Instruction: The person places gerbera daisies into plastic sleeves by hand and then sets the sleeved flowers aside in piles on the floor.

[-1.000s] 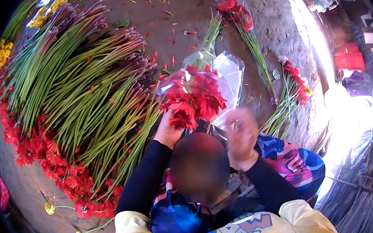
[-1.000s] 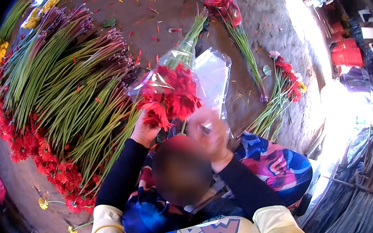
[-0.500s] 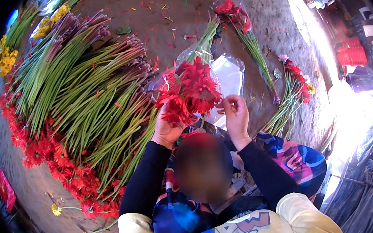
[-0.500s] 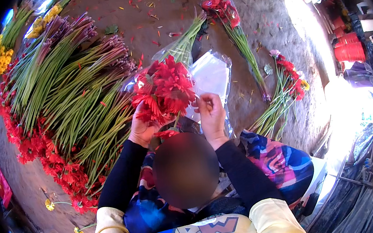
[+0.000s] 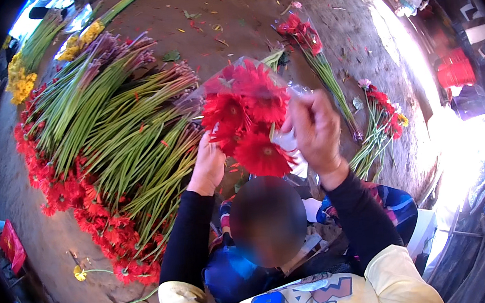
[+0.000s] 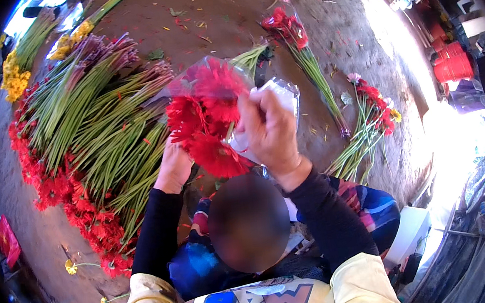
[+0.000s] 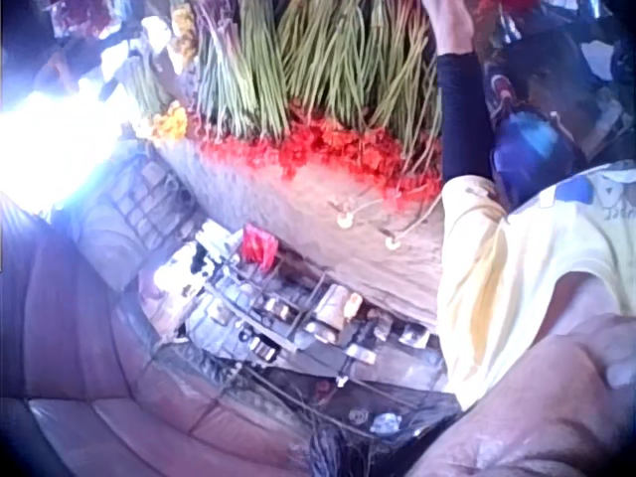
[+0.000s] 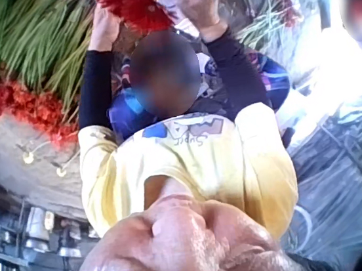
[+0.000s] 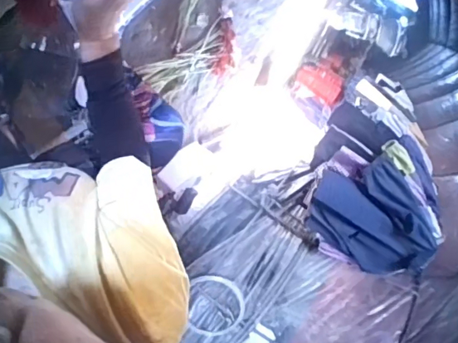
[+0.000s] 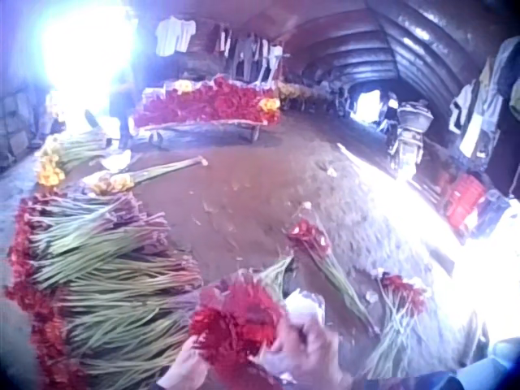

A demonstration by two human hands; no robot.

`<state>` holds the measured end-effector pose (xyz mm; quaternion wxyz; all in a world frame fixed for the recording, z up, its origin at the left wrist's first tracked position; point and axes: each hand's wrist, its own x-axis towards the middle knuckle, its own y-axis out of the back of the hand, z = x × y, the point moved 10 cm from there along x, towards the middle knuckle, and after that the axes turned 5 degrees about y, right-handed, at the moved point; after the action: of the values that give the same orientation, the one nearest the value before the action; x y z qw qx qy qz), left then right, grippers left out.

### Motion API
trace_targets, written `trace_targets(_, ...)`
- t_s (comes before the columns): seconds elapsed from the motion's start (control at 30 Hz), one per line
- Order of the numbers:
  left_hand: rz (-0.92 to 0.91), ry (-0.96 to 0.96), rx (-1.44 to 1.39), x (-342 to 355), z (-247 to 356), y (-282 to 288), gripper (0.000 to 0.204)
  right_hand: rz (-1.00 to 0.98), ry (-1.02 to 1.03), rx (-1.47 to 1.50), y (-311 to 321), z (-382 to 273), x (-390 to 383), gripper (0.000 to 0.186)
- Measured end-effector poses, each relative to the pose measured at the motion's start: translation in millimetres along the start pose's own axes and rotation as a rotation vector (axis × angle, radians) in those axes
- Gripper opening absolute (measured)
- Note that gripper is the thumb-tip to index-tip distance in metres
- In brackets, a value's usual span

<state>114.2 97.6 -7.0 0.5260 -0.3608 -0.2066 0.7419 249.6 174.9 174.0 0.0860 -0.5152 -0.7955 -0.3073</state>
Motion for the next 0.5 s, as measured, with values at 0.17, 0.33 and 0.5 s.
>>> trace_targets(0.17,-0.026,-0.178,0.380,-25,72,1,0.027,-0.025,0.089,0.057,-7,-40,68,0.019)
trace_targets(0.33,0.145,-0.180,0.150,-75,123,36,0.021,-0.273,0.291,-0.111,-66,-76,90,0.025)
trace_targets(0.5,0.264,-0.242,0.121,-127,163,48,0.027,-0.595,-0.014,0.319,-122,-103,99,0.020)
